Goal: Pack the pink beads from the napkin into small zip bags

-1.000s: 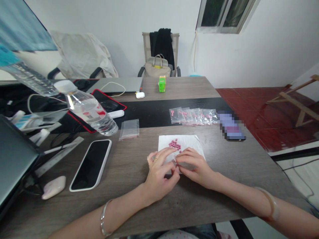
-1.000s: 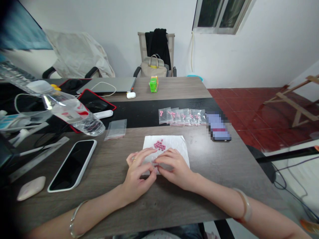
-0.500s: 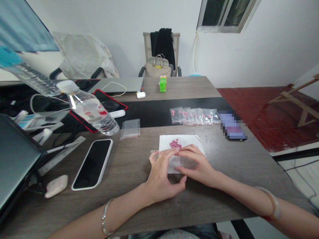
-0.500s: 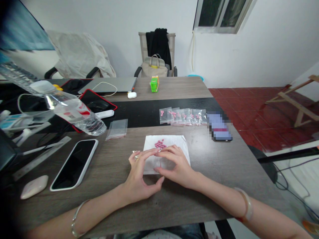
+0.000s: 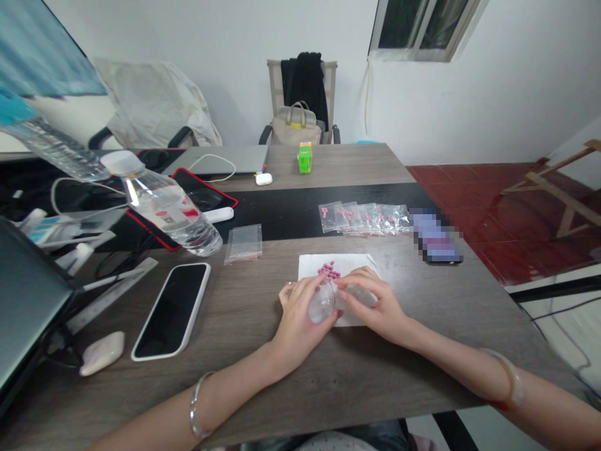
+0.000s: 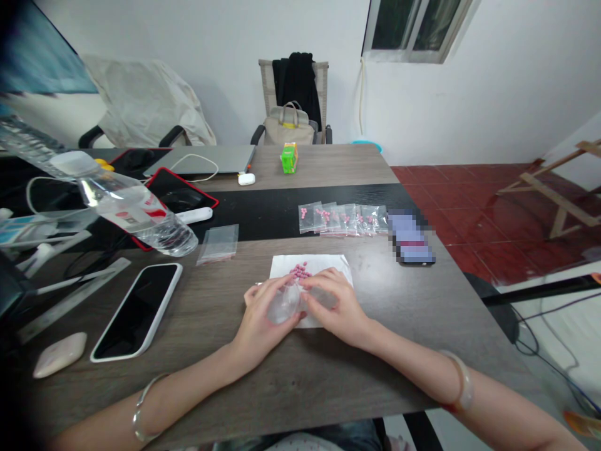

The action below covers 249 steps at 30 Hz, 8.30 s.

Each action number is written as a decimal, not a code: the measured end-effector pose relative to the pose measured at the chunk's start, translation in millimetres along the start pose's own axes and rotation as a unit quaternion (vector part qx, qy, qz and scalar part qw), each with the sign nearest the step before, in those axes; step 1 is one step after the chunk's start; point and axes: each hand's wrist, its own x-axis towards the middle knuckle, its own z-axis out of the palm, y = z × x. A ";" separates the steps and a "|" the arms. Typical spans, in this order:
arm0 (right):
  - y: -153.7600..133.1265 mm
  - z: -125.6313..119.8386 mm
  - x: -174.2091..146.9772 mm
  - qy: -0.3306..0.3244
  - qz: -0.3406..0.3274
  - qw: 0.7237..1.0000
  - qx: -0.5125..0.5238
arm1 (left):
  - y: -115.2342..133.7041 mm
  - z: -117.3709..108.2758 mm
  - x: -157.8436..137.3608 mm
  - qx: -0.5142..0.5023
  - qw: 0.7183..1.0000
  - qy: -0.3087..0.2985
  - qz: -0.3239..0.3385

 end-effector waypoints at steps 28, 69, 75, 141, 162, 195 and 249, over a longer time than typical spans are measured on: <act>11.3 -2.9 8.7 0.020 -0.039 0.995 -0.088 | 1.9 -1.9 3.7 -0.047 0.997 -0.011 -0.056; 25.8 0.8 10.3 -0.049 0.046 0.984 -0.165 | 3.4 -1.0 1.7 -0.048 0.998 0.019 -0.044; 27.9 0.8 9.7 -0.035 0.045 0.986 -0.155 | 3.0 -0.6 1.0 -0.040 0.999 0.011 -0.031; 6.5 0.6 8.0 0.005 -0.083 0.992 -0.095 | 4.6 -1.7 5.4 -0.056 0.995 -0.019 -0.083; -3.0 2.7 3.0 -0.307 -0.156 0.929 -0.138 | 0.4 -7.3 4.2 -0.167 0.969 0.157 -0.097; 6.8 4.8 3.6 0.016 -0.114 0.988 -0.101 | 1.3 -1.1 2.2 0.004 0.998 0.035 -0.045; 1.8 2.7 4.3 -0.031 0.020 0.998 0.057 | -1.5 -3.9 6.9 -0.368 0.915 0.098 -0.136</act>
